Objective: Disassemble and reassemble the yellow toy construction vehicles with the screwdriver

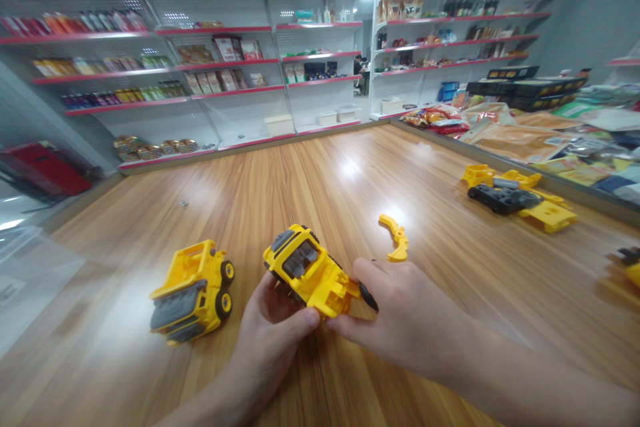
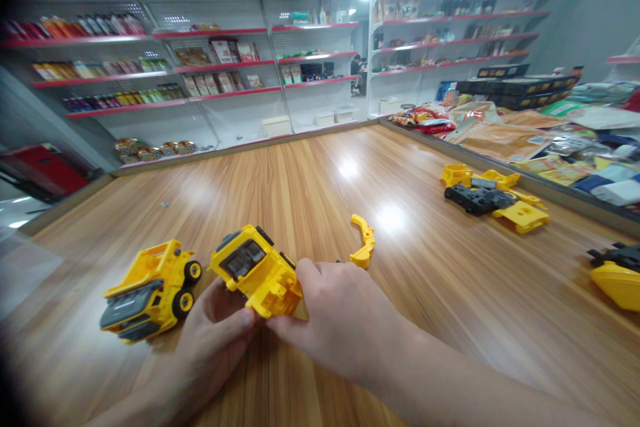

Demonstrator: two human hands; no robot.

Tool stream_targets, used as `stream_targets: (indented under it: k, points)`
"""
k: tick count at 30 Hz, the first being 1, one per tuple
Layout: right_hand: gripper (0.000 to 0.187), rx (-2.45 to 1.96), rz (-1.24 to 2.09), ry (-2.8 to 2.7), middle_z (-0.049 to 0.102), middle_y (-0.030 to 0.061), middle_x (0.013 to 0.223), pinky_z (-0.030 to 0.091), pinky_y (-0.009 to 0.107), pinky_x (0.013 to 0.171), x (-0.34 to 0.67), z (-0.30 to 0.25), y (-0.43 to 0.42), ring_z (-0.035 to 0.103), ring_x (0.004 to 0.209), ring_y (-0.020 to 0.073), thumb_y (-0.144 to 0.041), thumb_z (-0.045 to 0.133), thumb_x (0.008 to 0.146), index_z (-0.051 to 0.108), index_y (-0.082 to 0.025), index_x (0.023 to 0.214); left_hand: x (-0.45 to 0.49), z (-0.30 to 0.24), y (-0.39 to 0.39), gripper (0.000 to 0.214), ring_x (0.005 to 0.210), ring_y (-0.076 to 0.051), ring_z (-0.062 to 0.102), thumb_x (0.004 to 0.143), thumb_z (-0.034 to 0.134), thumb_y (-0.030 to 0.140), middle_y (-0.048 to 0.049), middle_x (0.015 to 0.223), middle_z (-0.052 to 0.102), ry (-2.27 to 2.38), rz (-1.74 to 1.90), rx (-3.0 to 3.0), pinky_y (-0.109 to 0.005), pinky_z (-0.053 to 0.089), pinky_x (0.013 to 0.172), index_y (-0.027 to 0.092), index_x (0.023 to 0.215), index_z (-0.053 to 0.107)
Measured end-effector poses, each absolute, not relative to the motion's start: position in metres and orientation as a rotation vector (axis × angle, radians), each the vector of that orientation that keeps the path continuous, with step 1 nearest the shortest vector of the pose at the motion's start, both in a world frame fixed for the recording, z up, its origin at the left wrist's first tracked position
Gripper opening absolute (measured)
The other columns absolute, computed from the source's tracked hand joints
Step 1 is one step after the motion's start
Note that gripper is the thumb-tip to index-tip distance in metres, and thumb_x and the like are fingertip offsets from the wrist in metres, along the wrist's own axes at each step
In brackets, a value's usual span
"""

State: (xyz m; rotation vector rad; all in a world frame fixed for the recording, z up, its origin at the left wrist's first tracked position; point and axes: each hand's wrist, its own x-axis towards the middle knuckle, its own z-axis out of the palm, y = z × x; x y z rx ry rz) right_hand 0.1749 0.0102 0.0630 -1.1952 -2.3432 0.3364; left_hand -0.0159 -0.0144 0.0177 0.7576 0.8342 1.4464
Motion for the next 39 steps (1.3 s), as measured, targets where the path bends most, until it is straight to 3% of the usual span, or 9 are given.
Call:
stream_targets:
  k: [7,13,21,30,39]
  points:
    - [0.036,-1.172,0.317,-2.376,0.065,0.0024,0.070,0.027,0.028,0.056,0.1732,0.0625,0.0089,0.059,0.061,0.0174,-0.053,0.057,0.088,0.051,-0.019,0.076,-0.0143,0.0234,-0.0136,0.062,0.105,-0.029,0.067,0.071,0.079,0.014,-0.0111,0.110,0.070,0.848,1.383,0.679,-0.043,0.055,0.092,0.021,0.127,0.055]
    - [0.028,-1.165,0.338,-2.423,0.066,0.0032,0.071,0.027,0.029,0.056,0.1729,0.0610,0.0084,0.059,0.061,0.0169,-0.044,0.049,0.093,0.054,-0.019,0.080,-0.0163,0.0196,-0.0136,0.059,0.103,-0.031,0.068,0.073,0.079,0.025,-0.0127,0.114,0.069,0.770,1.331,0.636,-0.043,0.058,0.085,0.020,0.127,0.055]
    - [0.024,-1.236,0.351,-2.420,0.064,0.0025,0.065,0.024,0.028,0.056,0.1739,0.0630,0.0092,0.055,0.058,0.0149,-0.037,0.051,0.089,0.054,-0.019,0.074,-0.0160,0.0208,-0.0139,0.070,0.103,-0.029,0.068,0.074,0.076,0.015,-0.0138,0.116,0.068,0.799,1.290,0.657,-0.042,0.057,0.086,0.022,0.137,0.046]
    - [0.021,-1.251,0.398,-2.456,0.061,0.0020,0.060,0.021,0.027,0.052,0.1750,0.0680,0.0076,0.050,0.052,0.0129,-0.033,0.053,0.083,0.053,-0.018,0.068,-0.0136,0.0177,-0.0135,0.060,0.106,-0.032,0.066,0.065,0.083,0.018,-0.0123,0.113,0.069,0.810,1.296,0.708,-0.046,0.053,0.094,0.020,0.121,0.061]
    - [0.019,-1.251,0.415,-2.461,0.061,0.0031,0.060,0.023,0.027,0.052,0.1758,0.0666,0.0091,0.050,0.053,0.0131,-0.031,0.052,0.081,0.054,-0.018,0.067,-0.0127,0.0191,-0.0128,0.057,0.112,-0.031,0.063,0.065,0.082,0.016,-0.0118,0.114,0.068,0.773,1.288,0.762,-0.045,0.048,0.100,0.019,0.118,0.062]
